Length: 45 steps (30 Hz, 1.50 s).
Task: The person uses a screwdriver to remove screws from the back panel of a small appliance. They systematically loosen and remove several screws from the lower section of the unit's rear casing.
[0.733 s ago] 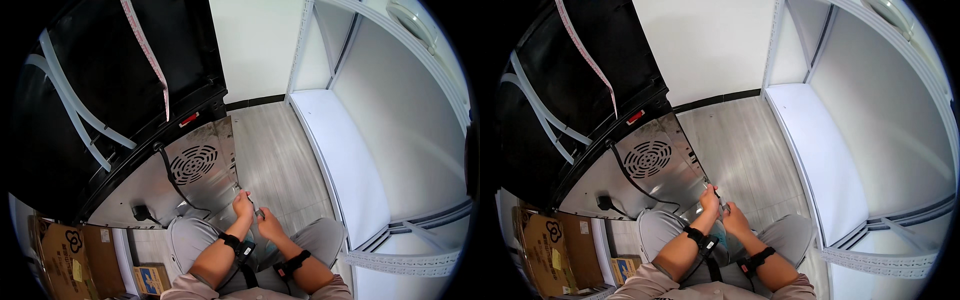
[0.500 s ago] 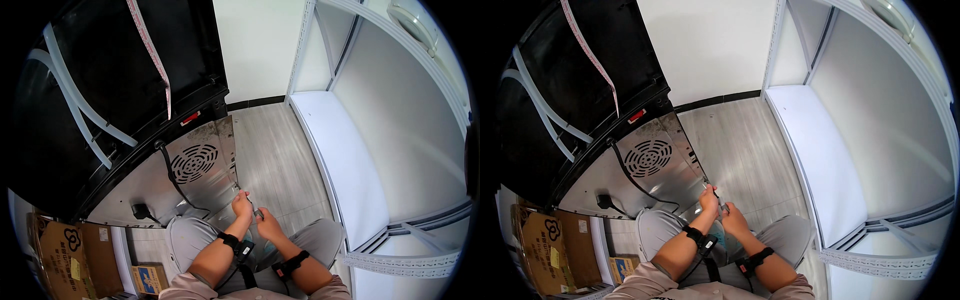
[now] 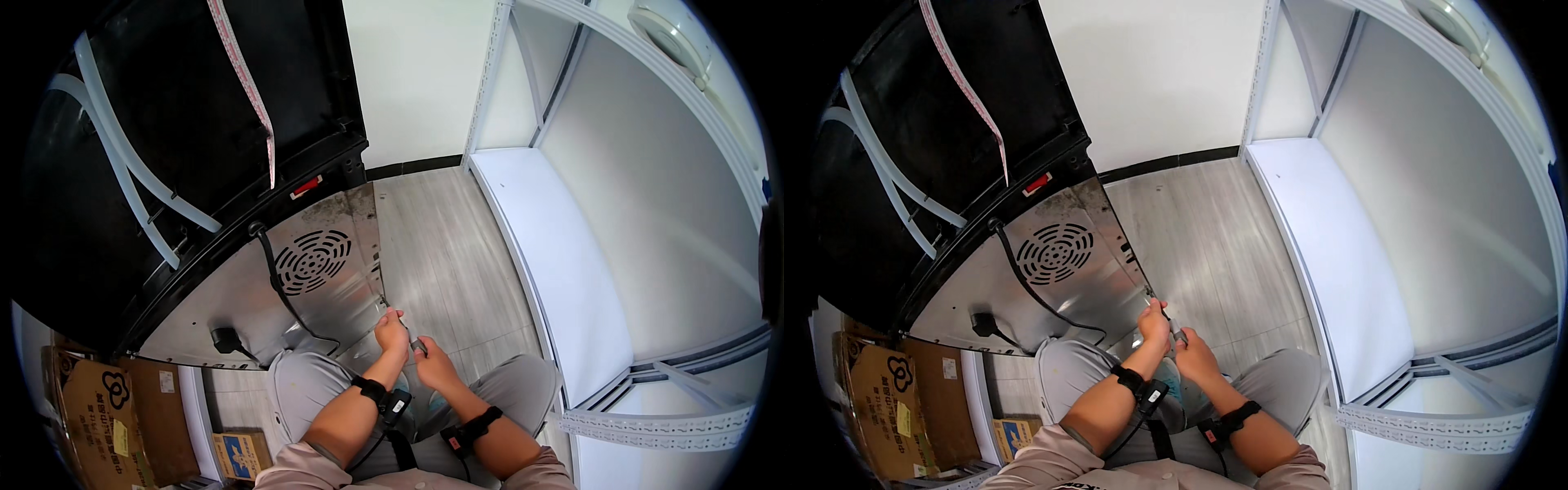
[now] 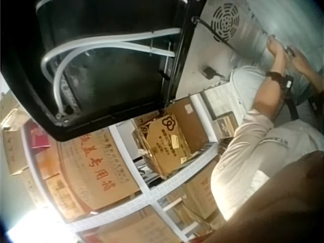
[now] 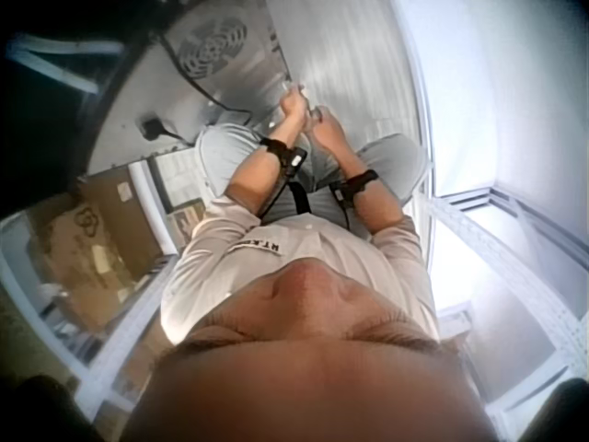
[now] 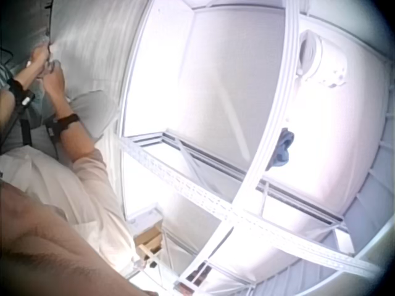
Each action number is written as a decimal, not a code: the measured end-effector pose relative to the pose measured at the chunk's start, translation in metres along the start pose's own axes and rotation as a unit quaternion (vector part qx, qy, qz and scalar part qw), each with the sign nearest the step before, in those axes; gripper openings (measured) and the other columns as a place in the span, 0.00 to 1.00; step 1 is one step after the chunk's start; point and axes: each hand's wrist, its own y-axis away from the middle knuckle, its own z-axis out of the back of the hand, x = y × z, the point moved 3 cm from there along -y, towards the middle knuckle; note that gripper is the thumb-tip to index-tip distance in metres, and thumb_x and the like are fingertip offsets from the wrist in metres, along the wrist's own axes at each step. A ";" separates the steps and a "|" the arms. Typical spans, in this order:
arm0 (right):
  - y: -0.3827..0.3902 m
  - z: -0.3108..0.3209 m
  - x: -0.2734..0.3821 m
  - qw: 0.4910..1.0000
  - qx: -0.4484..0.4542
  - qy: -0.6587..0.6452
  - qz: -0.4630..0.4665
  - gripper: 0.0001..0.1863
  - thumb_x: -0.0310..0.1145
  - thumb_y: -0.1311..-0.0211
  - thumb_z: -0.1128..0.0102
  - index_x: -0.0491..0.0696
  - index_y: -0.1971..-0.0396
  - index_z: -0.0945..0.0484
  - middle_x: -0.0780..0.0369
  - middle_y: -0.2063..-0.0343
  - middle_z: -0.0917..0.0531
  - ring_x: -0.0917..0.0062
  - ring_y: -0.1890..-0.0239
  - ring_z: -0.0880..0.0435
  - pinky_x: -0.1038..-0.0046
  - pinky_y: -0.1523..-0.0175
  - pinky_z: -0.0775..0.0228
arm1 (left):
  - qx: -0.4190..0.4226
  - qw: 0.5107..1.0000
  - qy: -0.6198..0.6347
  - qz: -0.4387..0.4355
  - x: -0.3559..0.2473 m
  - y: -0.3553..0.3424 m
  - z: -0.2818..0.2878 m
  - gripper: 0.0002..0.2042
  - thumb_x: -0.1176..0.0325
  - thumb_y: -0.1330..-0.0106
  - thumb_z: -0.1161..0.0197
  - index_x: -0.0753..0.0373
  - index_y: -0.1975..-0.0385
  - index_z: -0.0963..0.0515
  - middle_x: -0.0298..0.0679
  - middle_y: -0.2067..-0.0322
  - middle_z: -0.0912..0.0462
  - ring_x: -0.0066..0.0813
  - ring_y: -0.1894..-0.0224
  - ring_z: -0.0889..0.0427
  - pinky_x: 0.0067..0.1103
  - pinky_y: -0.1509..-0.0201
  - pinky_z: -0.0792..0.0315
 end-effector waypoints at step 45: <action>0.012 0.012 0.020 0.991 -0.099 -0.004 0.094 0.23 0.31 0.48 0.31 0.52 0.50 0.25 0.56 0.60 0.25 0.61 0.59 0.22 0.64 0.55 0.28 | -0.015 0.993 0.074 -0.089 0.004 -0.051 -0.001 0.10 0.67 0.32 0.42 0.62 0.55 0.22 0.28 0.73 0.24 0.16 0.78 0.32 0.18 0.79 0.40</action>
